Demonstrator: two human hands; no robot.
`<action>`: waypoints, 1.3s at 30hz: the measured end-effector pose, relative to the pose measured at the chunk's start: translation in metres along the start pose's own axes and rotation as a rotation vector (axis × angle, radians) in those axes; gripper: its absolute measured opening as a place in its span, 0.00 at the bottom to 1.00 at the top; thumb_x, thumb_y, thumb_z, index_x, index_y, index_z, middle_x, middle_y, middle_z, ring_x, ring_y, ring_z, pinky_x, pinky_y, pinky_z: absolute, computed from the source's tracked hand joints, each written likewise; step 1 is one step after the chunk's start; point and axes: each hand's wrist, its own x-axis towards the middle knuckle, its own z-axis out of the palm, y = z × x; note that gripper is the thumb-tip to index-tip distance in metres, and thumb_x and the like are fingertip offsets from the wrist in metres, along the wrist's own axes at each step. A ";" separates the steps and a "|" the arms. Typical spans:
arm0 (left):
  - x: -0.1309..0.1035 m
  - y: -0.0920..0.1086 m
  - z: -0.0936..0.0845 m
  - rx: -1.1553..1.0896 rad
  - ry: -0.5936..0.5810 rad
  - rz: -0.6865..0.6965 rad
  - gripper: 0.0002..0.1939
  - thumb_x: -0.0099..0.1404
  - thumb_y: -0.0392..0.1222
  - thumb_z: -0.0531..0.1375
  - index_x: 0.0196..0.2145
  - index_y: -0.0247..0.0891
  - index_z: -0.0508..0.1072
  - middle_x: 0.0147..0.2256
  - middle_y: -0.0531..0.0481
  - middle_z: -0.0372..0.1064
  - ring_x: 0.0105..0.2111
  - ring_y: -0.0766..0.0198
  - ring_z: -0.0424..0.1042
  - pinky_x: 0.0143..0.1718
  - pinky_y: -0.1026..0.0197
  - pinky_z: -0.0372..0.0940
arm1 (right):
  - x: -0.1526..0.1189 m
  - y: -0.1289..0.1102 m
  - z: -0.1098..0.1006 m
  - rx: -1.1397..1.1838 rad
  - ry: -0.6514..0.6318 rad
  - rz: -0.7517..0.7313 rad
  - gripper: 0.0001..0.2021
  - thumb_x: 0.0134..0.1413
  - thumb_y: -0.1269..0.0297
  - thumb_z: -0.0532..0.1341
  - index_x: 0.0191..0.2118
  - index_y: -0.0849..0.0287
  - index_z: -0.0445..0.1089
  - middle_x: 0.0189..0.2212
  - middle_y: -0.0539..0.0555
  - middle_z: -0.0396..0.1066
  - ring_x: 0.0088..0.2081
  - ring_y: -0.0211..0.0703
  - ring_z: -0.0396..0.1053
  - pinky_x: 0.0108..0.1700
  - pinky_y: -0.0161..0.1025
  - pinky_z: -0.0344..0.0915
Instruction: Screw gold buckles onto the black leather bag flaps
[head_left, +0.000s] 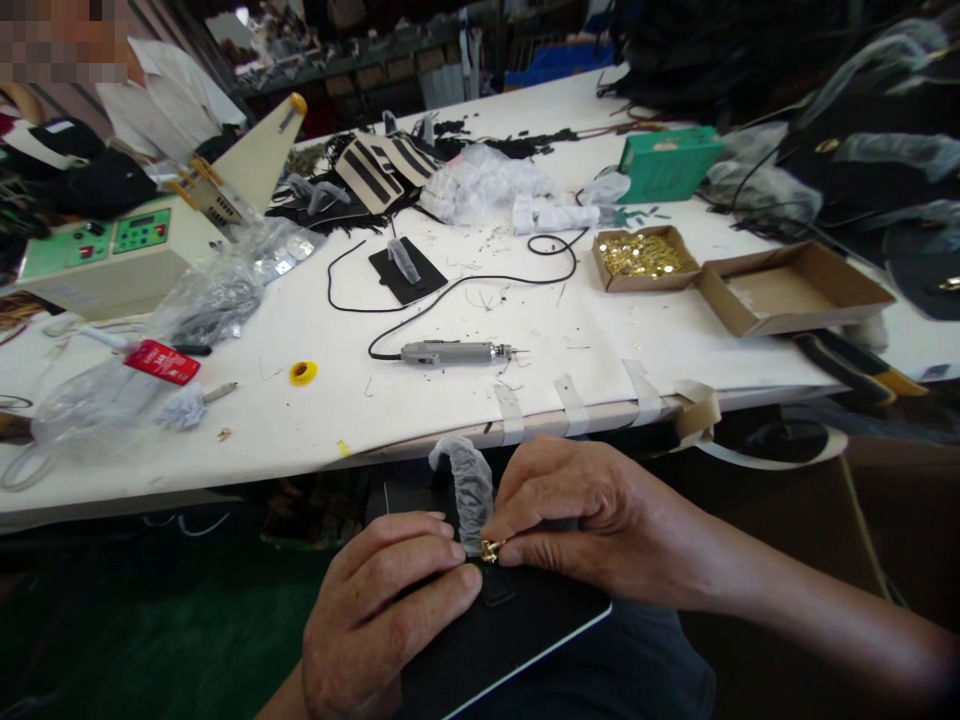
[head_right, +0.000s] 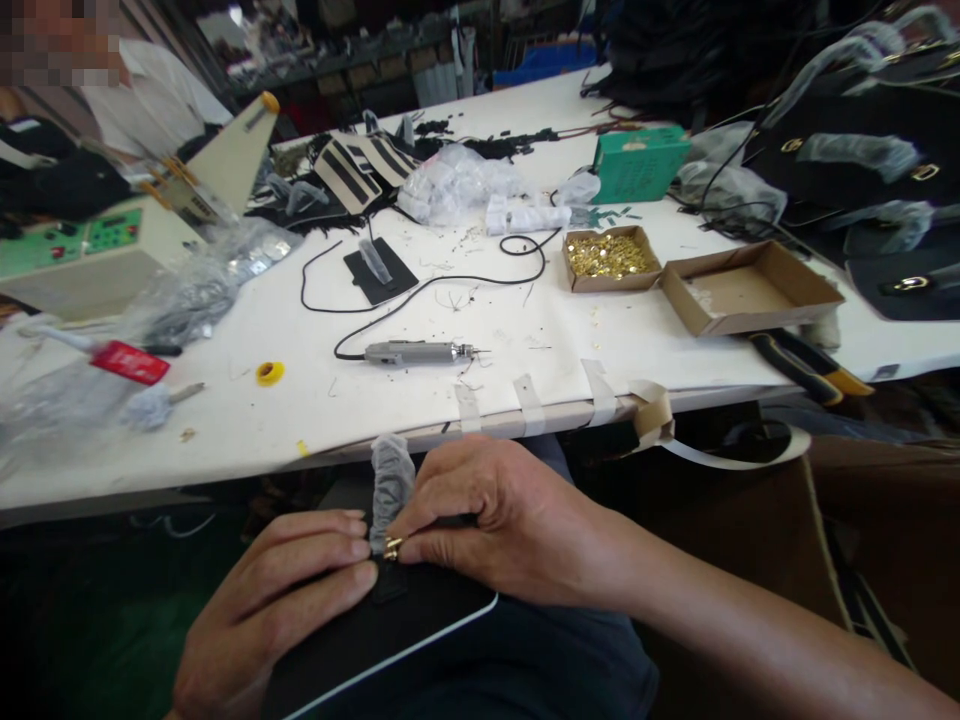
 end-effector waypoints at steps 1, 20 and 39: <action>0.000 -0.001 0.000 0.003 0.001 0.005 0.09 0.74 0.31 0.61 0.48 0.33 0.79 0.43 0.44 0.80 0.51 0.57 0.78 0.50 0.56 0.79 | -0.001 0.002 0.001 -0.043 0.022 -0.031 0.04 0.67 0.68 0.68 0.43 0.60 0.82 0.36 0.53 0.78 0.39 0.37 0.74 0.44 0.34 0.69; 0.003 -0.004 0.008 -0.045 -0.010 -0.028 0.08 0.75 0.33 0.60 0.47 0.31 0.79 0.44 0.42 0.78 0.50 0.58 0.76 0.50 0.56 0.77 | 0.001 -0.004 -0.001 -0.427 0.009 -0.200 0.06 0.65 0.73 0.63 0.40 0.59 0.78 0.31 0.52 0.76 0.34 0.40 0.71 0.42 0.42 0.60; 0.002 -0.009 0.026 -0.253 0.009 -0.092 0.11 0.70 0.30 0.64 0.50 0.29 0.78 0.45 0.38 0.82 0.45 0.59 0.79 0.46 0.56 0.75 | -0.004 0.005 -0.001 -0.341 -0.073 -0.129 0.07 0.65 0.73 0.63 0.41 0.58 0.79 0.32 0.52 0.76 0.34 0.39 0.70 0.42 0.40 0.62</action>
